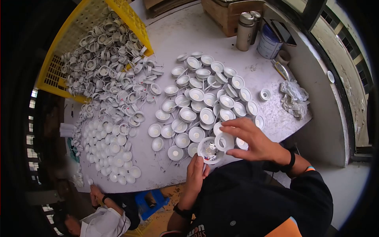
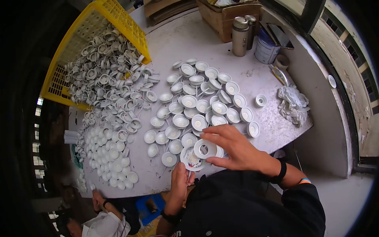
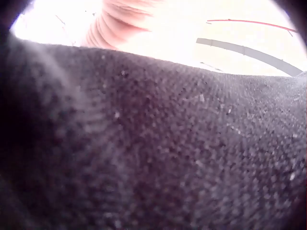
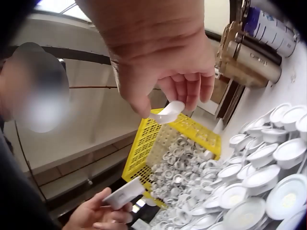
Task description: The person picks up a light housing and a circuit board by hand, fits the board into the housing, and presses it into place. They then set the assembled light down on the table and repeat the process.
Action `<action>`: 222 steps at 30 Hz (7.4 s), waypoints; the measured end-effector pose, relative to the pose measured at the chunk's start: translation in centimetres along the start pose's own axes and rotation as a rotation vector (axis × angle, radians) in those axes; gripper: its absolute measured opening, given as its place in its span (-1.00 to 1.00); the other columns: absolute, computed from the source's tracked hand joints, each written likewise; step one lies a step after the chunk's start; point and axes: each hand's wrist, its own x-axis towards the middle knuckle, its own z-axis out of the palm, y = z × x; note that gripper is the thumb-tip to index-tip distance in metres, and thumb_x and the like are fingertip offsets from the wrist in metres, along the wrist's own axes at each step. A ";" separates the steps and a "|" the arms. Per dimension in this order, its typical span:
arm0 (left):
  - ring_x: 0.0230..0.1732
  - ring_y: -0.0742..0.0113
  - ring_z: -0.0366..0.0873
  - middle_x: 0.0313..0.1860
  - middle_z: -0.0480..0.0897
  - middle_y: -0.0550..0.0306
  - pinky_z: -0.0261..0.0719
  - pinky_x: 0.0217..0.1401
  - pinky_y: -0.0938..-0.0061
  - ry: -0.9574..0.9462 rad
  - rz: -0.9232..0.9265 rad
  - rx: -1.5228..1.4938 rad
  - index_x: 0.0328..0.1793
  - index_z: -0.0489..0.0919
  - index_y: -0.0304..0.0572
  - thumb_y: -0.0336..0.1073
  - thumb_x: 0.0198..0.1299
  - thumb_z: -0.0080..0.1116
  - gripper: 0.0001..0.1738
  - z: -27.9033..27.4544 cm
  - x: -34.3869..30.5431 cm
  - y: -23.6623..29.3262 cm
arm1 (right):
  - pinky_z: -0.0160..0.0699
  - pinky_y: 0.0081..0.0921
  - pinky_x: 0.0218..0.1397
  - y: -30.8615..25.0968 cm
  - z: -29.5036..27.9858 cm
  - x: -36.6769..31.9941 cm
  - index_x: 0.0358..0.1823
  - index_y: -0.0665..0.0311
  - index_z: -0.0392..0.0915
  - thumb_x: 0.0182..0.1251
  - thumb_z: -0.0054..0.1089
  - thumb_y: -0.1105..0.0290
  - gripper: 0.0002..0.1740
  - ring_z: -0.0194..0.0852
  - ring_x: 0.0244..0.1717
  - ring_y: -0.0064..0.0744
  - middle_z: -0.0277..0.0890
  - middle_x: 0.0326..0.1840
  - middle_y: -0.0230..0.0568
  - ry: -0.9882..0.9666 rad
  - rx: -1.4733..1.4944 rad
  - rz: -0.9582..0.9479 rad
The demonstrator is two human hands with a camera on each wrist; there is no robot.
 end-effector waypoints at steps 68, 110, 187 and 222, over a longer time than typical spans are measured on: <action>-0.43 0.21 0.50 -0.47 0.59 -0.05 0.46 -0.25 0.31 0.929 -0.006 0.567 -0.43 0.55 -0.40 0.12 0.13 0.03 -0.42 -27.7 11.0 -9.7 | 0.43 -0.62 -0.32 0.2 8.7 1.0 0.02 0.31 0.46 0.16 0.15 0.50 -0.65 0.42 -0.38 -0.57 0.51 -0.24 -0.27 -0.107 0.504 0.726; -0.01 0.20 0.44 -0.05 0.48 -0.06 0.36 0.09 0.34 0.063 0.510 0.313 0.08 0.36 -0.37 0.03 0.14 0.10 -0.40 -0.9 -1.6 3.0 | 0.36 -0.70 -0.67 -4.3 6.1 1.9 0.00 0.36 0.37 0.26 0.07 0.33 -0.66 0.39 -0.66 -0.63 0.48 -0.39 -0.25 -0.070 0.948 0.641; -0.32 0.55 0.38 -0.27 0.51 0.18 0.37 -0.26 0.64 -0.088 0.075 0.114 0.06 0.40 -0.40 -0.15 0.25 -0.06 -0.57 -0.5 -1.3 1.3 | 0.34 -0.36 0.04 -2.1 3.0 0.4 0.20 0.25 0.30 0.09 0.24 0.24 -0.38 0.33 0.03 -0.17 0.29 0.13 -0.05 -0.011 0.196 0.052; -0.37 -0.01 0.57 -0.40 0.56 -0.21 0.47 -0.32 0.30 0.109 0.261 0.511 -0.18 0.43 -0.40 -0.30 0.14 -0.01 -0.74 1.9 -0.8 2.1 | 0.45 -0.70 -0.48 -2.9 5.0 -1.2 0.23 0.20 0.32 0.32 -0.06 0.46 -0.58 0.38 -0.50 -0.70 0.50 -0.21 -0.29 -0.031 0.843 0.611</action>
